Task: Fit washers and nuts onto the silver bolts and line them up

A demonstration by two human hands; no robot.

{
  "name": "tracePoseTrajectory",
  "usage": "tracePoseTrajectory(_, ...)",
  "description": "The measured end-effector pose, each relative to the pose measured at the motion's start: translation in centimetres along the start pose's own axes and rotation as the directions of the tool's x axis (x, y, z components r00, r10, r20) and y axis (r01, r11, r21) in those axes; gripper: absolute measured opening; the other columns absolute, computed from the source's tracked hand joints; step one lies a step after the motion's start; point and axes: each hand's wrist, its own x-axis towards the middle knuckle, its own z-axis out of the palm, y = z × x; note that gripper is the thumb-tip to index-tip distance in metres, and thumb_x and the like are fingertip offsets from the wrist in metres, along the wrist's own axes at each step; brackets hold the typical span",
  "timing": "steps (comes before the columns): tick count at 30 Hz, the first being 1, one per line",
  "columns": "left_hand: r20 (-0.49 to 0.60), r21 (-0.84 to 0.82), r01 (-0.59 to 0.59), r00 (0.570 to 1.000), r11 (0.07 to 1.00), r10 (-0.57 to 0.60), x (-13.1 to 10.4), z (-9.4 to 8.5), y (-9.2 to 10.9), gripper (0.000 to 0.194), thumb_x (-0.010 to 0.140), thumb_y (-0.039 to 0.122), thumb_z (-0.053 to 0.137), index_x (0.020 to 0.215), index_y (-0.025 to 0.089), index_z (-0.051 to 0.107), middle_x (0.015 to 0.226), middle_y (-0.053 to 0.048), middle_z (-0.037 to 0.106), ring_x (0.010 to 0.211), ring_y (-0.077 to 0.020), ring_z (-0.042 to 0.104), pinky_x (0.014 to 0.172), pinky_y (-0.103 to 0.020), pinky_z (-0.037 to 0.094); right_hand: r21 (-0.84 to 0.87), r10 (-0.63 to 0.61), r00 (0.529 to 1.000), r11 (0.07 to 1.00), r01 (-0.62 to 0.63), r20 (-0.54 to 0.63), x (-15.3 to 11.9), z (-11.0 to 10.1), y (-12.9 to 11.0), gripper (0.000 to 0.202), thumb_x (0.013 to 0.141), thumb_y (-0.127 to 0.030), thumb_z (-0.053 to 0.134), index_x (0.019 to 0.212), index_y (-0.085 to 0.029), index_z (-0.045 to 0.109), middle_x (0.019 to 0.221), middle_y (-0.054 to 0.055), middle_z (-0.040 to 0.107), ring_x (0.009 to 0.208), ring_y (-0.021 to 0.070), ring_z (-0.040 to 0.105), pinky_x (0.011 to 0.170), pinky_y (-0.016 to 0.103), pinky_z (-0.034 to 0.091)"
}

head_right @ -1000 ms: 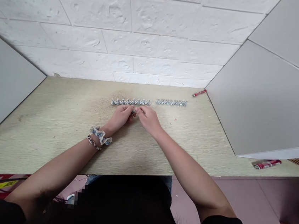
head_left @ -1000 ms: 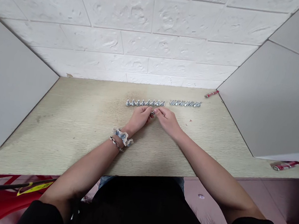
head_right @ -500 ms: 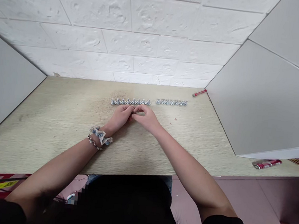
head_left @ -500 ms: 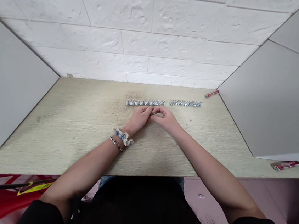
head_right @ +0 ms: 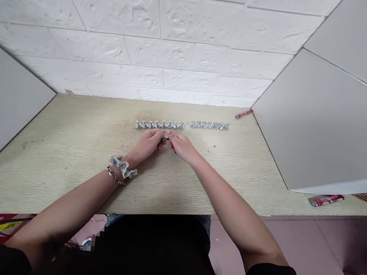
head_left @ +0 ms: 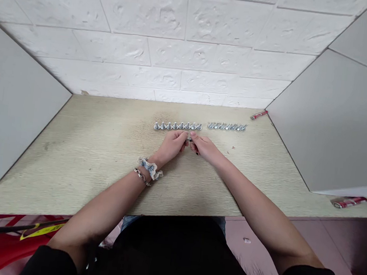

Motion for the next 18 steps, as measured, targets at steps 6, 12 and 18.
tracePoseTrajectory(6, -0.021, 0.01, 0.0, 1.0, 1.0, 0.0, -0.02, -0.15, 0.19, 0.033, 0.08, 0.031, 0.04, 0.052, 0.015, 0.046, 0.042, 0.004, 0.041, 0.04, -0.0069, 0.036, 0.043, -0.02, 0.029, 0.147, 0.03, 1.0, 0.989, -0.028, -0.007, 0.19, 0.55, 0.08, 0.027, 0.081, -0.042, 0.045, 0.069, -0.018, 0.047, 0.062, -0.003, 0.047, 0.047, 0.0064, 0.041, 0.041, 0.02, 0.031)
tracePoseTrajectory(12, -0.065, -0.023, 0.037, 0.997, 0.999, -0.038, 0.04, -0.16, -0.01, 0.031, 0.08, 0.031, 0.041, 0.054, 0.015, 0.048, 0.043, 0.004, 0.044, 0.041, -0.0071, 0.037, 0.043, -0.02, 0.029, 0.235, -0.011, 0.996, 0.972, 0.031, -0.088, 0.24, 0.8, 0.23, 0.027, 0.059, -0.014, 0.047, 0.083, -0.023, 0.039, 0.081, -0.005, 0.053, 0.054, 0.0071, 0.049, 0.038, 0.017, 0.032)
tracePoseTrajectory(18, -0.089, -0.008, 0.052, 0.995, 0.999, -0.052, -0.11, -0.06, 0.34, 0.034, 0.081, 0.032, 0.04, 0.054, 0.015, 0.048, 0.042, 0.004, 0.043, 0.039, -0.0068, 0.036, 0.042, -0.02, 0.029, 0.207, 0.106, 0.994, 0.973, -0.099, -0.024, 0.17, 0.43, -0.16, 0.033, 0.081, -0.044, 0.04, 0.059, -0.019, 0.038, 0.047, -0.004, 0.042, 0.035, 0.0061, 0.037, 0.032, 0.018, 0.025)
